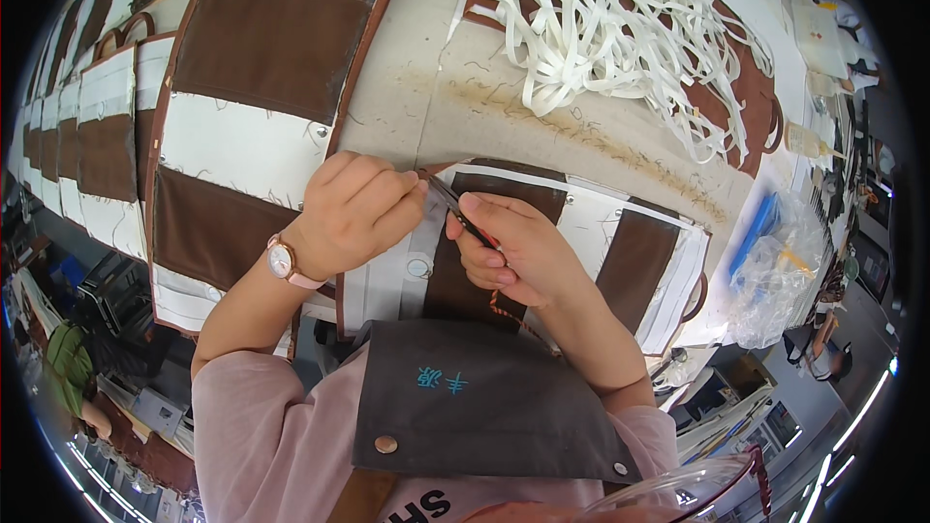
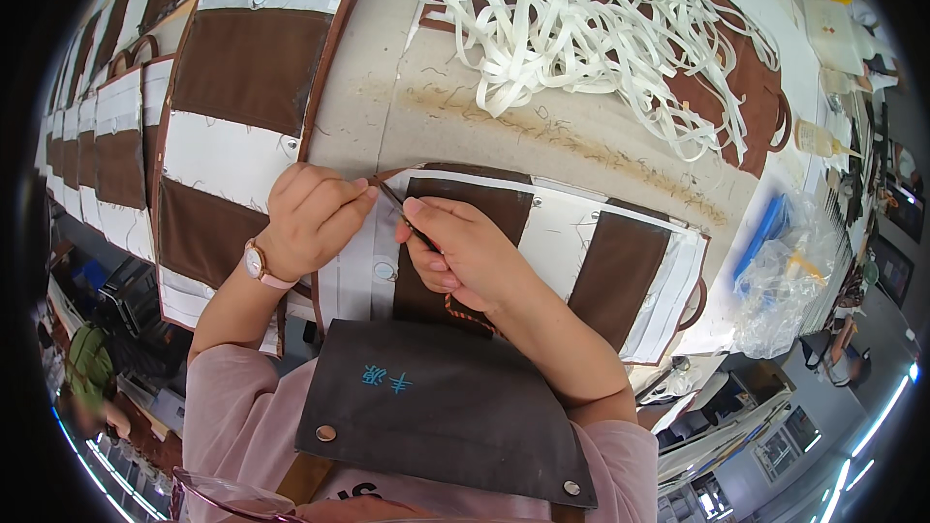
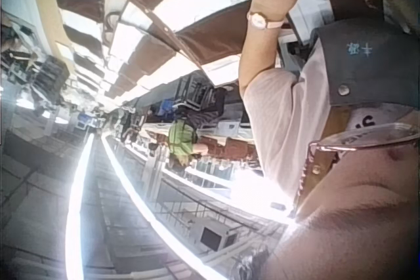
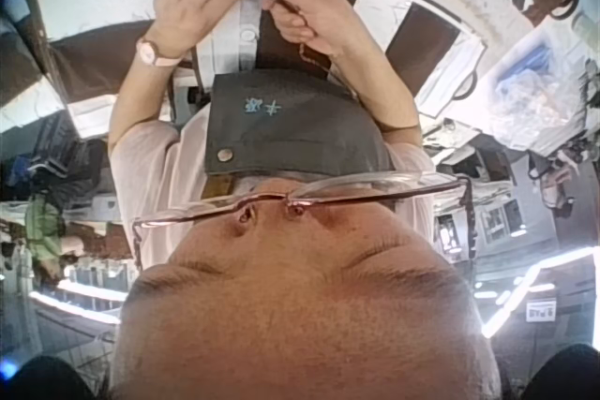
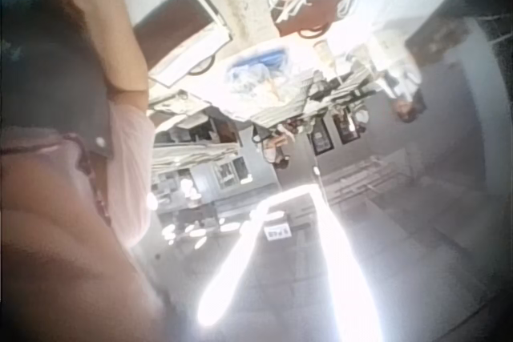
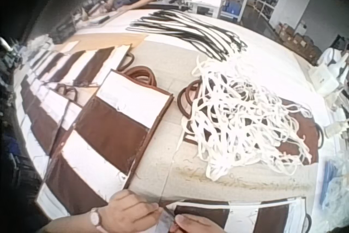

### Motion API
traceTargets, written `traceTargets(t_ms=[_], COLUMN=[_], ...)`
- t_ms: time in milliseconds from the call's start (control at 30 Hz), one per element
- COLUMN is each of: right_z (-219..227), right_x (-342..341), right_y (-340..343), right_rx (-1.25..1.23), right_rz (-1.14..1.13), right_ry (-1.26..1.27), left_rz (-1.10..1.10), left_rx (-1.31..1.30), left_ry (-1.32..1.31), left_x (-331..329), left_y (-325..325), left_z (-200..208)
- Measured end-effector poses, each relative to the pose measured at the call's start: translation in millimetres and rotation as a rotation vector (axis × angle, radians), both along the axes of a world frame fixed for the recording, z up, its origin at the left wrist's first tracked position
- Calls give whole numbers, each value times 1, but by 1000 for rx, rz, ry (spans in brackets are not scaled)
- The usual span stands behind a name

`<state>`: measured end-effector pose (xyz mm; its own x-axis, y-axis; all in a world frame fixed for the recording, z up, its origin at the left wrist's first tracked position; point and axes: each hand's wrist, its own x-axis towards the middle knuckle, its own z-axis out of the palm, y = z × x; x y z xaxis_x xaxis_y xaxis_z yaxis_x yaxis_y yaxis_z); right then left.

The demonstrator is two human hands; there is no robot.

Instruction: The person assembles brown and white tote bags by hand. They align white elastic straps onto the bag fabric, secure them with a hammer and metal fasteners, and trim excess strap material with scissors. The person works on multiple bag units sequentially on a workbench.

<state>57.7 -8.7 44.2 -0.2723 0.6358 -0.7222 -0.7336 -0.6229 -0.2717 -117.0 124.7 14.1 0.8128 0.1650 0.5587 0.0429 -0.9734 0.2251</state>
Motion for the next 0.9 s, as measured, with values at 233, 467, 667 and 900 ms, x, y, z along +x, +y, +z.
traceTargets(t_ms=[233,467,667,900], right_z=[-7,-19,10,-8], right_x=[-11,-22,1,-8], right_y=[0,-3,-5,20], right_rx=[25,89,389,687], right_rz=[-108,-185,36,251], right_ry=[71,51,-846,-1542], left_rz=[-5,-24,-8,6], left_rx=[-49,-64,-77,-102], left_ry=[-12,-2,-27,-45], left_x=[-1,-1,-2,-1], left_y=[1,-2,-1,2], left_z=[-5,-1,-2,-2])
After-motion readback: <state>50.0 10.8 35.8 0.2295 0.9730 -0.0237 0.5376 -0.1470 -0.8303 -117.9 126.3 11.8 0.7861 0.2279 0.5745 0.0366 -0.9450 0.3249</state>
